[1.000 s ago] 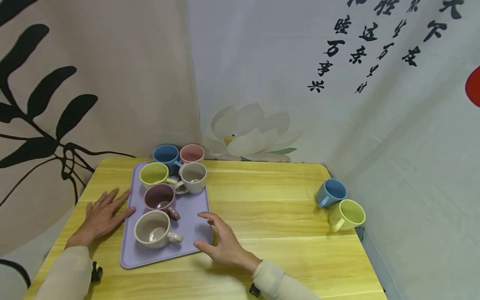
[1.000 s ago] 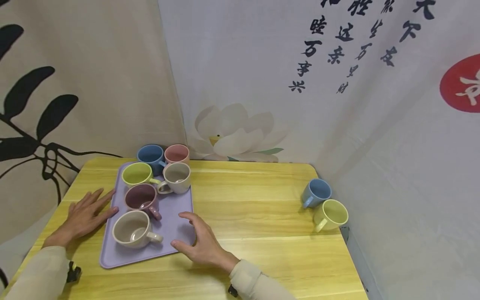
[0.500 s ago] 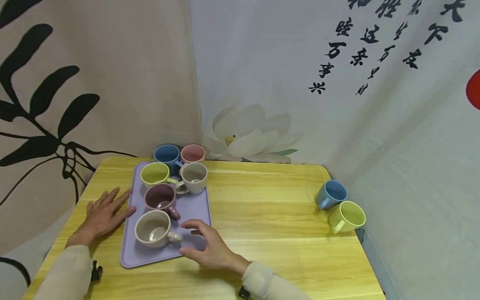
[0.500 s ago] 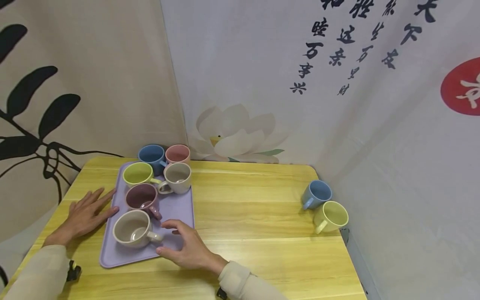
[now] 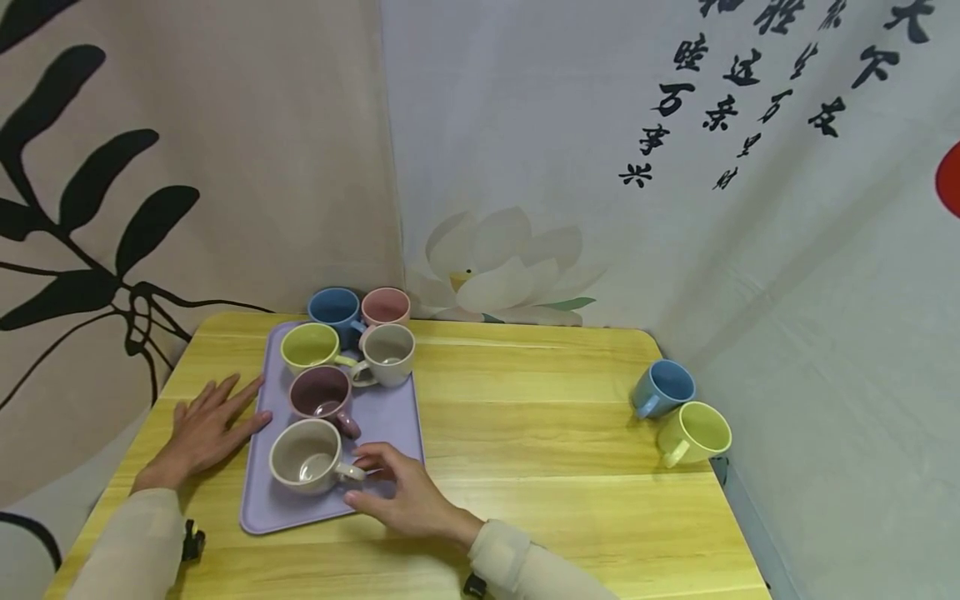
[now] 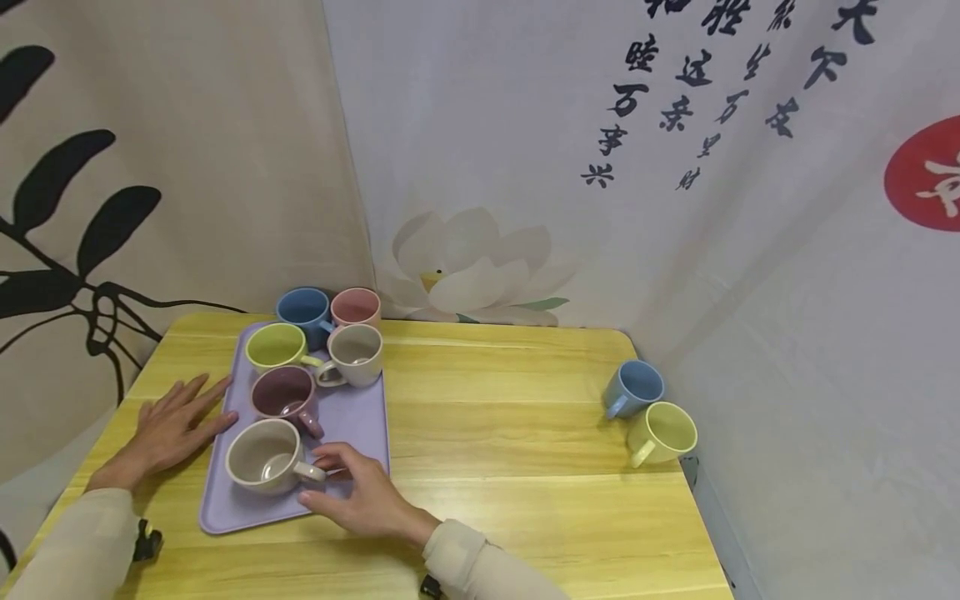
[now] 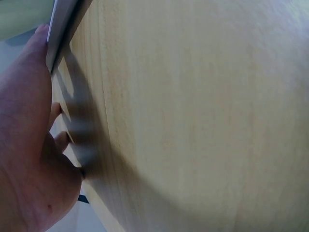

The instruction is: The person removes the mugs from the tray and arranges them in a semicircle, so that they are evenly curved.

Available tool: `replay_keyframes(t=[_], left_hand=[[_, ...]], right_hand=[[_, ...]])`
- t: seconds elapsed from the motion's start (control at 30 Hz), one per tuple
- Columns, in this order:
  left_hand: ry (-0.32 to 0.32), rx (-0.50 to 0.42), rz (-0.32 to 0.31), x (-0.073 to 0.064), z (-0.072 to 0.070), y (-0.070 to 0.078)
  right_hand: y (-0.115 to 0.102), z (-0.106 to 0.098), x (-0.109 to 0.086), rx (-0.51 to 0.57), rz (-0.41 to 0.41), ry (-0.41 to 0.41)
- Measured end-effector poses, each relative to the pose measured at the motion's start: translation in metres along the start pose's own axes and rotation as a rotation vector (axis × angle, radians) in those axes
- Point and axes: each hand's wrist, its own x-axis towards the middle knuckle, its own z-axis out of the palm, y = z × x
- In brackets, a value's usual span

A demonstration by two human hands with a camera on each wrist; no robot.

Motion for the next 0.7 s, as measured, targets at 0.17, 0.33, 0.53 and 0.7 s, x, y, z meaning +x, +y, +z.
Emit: replay_keyframes(t=[0.17,0.33,0.53,0.7], left_hand=[[-0.005,0.001,-0.002,0.000,-0.001,-0.002],[-0.007,0.001,-0.007,0.001,-0.002,-0.002],[-0.002,0.002,-0.011,0.002,-0.001,-0.002],[-0.009,-0.010,-0.014,0.001,-0.001,-0.001]], right_hand=[[-0.001,0.004,0.005,0.038,0.057,0.000],[0.001,0.008,0.011,0.039,0.067,0.019],[0.002,0.014,0.016,0.068,0.099,0.042],[-0.002,0.016,0.019,0.088,0.154,0.075]])
